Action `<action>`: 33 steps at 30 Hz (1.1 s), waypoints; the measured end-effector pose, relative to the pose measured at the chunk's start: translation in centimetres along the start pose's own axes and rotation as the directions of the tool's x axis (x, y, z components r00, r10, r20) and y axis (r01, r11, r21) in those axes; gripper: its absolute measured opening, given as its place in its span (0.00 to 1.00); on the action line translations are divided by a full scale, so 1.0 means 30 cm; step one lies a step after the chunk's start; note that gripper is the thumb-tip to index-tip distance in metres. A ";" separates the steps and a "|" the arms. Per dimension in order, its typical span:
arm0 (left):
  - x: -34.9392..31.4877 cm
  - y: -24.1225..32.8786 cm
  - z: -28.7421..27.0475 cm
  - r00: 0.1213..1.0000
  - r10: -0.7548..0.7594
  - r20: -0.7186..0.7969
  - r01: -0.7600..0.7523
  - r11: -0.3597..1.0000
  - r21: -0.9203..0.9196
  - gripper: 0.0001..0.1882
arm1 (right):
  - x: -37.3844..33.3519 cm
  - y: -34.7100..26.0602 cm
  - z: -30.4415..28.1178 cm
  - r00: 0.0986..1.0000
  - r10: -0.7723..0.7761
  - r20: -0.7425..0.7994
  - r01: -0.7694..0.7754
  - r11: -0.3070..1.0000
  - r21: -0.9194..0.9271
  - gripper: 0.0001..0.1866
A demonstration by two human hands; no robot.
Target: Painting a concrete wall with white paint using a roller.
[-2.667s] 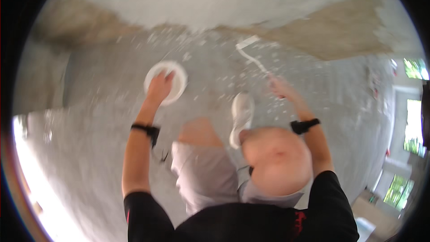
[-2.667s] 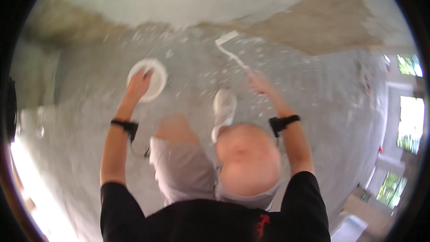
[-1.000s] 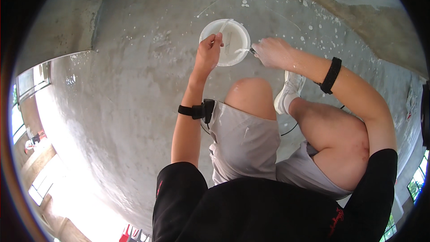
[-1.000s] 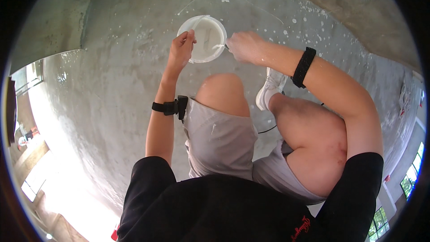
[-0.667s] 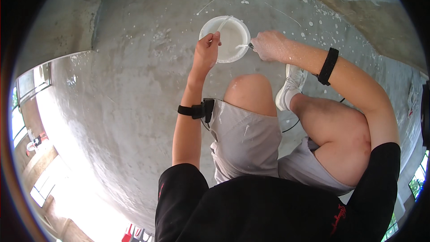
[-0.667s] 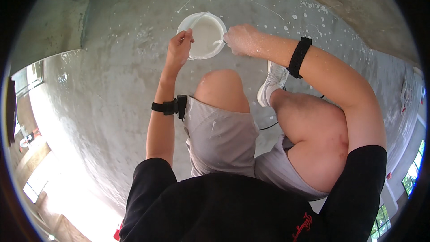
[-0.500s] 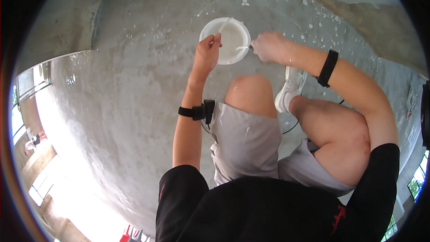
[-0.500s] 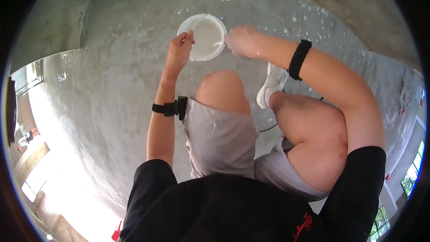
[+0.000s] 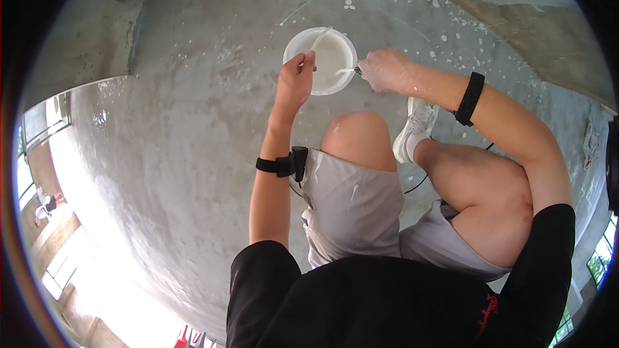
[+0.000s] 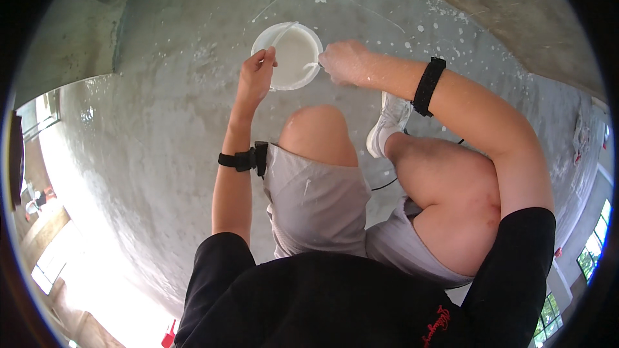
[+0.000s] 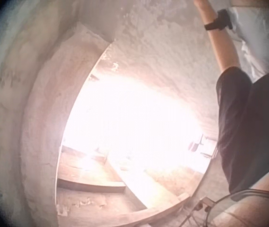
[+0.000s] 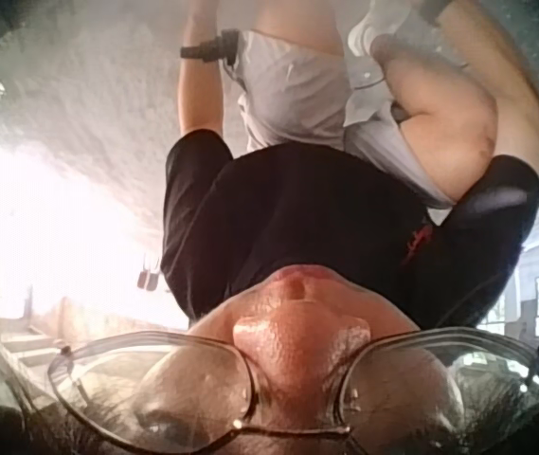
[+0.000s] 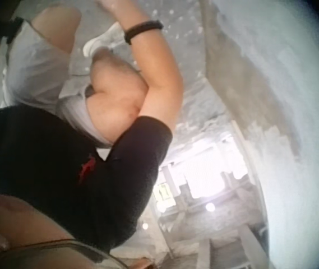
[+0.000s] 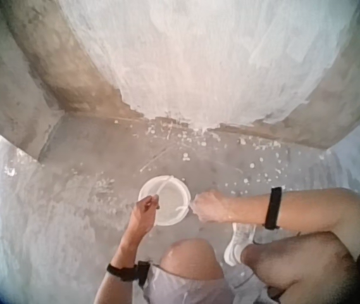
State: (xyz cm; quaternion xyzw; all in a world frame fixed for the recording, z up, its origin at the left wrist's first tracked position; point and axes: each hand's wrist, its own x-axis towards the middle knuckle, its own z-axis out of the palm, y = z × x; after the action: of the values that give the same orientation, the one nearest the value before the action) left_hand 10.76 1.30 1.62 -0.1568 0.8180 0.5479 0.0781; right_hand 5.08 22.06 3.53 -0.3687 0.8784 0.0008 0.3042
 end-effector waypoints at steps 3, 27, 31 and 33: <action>-0.004 0.005 0.002 1.000 0.003 0.001 -0.003 1.000 -0.010 0.22 | 0.002 0.003 0.000 1.000 0.005 0.018 -0.005 1.000 -0.010 0.09; -0.035 0.188 -0.008 0.869 0.489 0.078 -0.489 0.823 0.289 0.32 | 0.034 -0.062 -0.009 0.923 0.022 -0.385 0.144 0.907 0.395 0.13; -0.063 0.243 0.018 0.822 0.481 0.305 -0.554 0.799 0.233 0.47 | 0.046 -0.089 -0.051 0.954 0.064 -0.293 0.096 0.861 0.499 0.11; -0.067 0.254 0.023 0.840 0.423 0.340 -0.503 0.843 0.192 0.51 | 0.035 -0.094 -0.083 0.966 0.001 -0.258 0.113 0.897 0.427 0.11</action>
State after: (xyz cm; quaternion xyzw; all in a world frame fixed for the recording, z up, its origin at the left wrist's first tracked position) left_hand 9.99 4.95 8.60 0.1402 0.8792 0.4484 0.0796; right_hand 5.01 18.77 5.64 -0.3133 0.8762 -0.2525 0.2652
